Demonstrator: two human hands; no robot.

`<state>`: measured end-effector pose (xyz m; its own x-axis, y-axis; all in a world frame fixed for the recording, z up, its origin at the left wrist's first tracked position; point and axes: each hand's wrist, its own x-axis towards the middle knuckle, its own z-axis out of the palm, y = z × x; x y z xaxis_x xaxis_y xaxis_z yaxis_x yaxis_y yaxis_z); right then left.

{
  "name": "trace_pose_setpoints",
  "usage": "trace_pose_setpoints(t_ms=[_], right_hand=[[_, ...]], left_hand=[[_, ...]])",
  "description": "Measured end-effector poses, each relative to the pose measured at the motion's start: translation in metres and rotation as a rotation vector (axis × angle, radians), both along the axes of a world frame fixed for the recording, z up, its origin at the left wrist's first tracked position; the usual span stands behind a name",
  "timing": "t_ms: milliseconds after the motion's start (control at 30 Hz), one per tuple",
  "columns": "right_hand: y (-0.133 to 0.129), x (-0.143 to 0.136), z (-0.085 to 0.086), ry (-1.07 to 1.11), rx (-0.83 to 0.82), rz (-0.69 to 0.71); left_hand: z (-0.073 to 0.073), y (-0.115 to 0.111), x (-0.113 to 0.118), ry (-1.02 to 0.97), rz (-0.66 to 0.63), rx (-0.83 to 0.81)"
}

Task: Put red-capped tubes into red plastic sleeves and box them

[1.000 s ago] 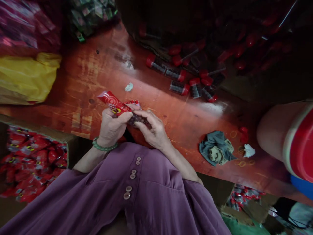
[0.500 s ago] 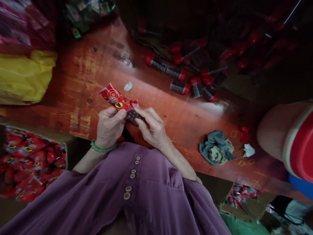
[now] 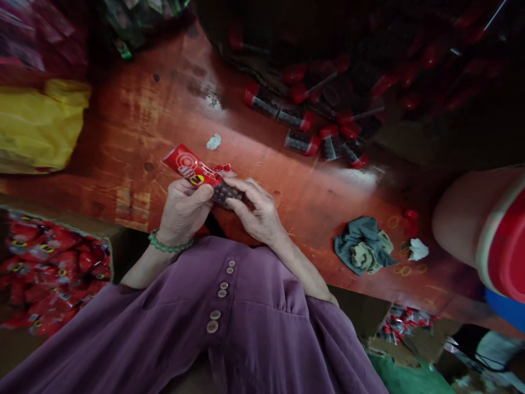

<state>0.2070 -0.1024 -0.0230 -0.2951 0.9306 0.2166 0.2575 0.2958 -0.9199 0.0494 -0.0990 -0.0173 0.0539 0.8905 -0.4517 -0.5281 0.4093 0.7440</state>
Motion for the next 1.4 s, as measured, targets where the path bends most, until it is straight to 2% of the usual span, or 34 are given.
trace_pose_setpoints(t_ms=[133, 233, 367, 500, 633, 733, 900, 1000, 1233, 1400], right_hand=[[0.000, -0.002, 0.000, -0.083, 0.124, -0.021], [0.000, -0.003, 0.001, -0.149, 0.180, -0.033], [0.000, -0.002, 0.002, -0.070, 0.021, -0.044], [-0.001, -0.003, 0.002, 0.021, -0.134, -0.085], [0.000, -0.003, 0.004, 0.094, -0.182, -0.094], [0.000, -0.001, 0.006, 0.094, -0.195, -0.071], [-0.004, -0.001, 0.005, 0.146, -0.237, -0.044], [-0.007, -0.004, 0.003, 0.138, -0.132, -0.026], [-0.013, -0.013, -0.002, 0.022, 0.302, -0.049], [-0.020, -0.026, 0.000, -0.160, 0.523, 0.060]], left_hand=[[0.002, 0.001, 0.003, 0.123, 0.060, 0.005], [0.005, 0.004, 0.008, 0.124, 0.113, 0.030], [0.005, 0.005, 0.012, 0.078, 0.109, 0.046], [0.001, 0.000, 0.011, 0.056, -0.014, 0.028], [0.002, -0.006, 0.008, 0.035, -0.093, 0.020], [0.008, -0.011, 0.005, -0.034, -0.074, 0.011], [0.016, -0.020, 0.004, -0.069, 0.057, -0.016], [0.016, -0.027, 0.004, -0.032, 0.087, -0.067], [0.016, -0.046, -0.002, -0.001, 0.065, -0.077], [0.024, -0.065, -0.020, 0.197, 0.154, -0.037]])
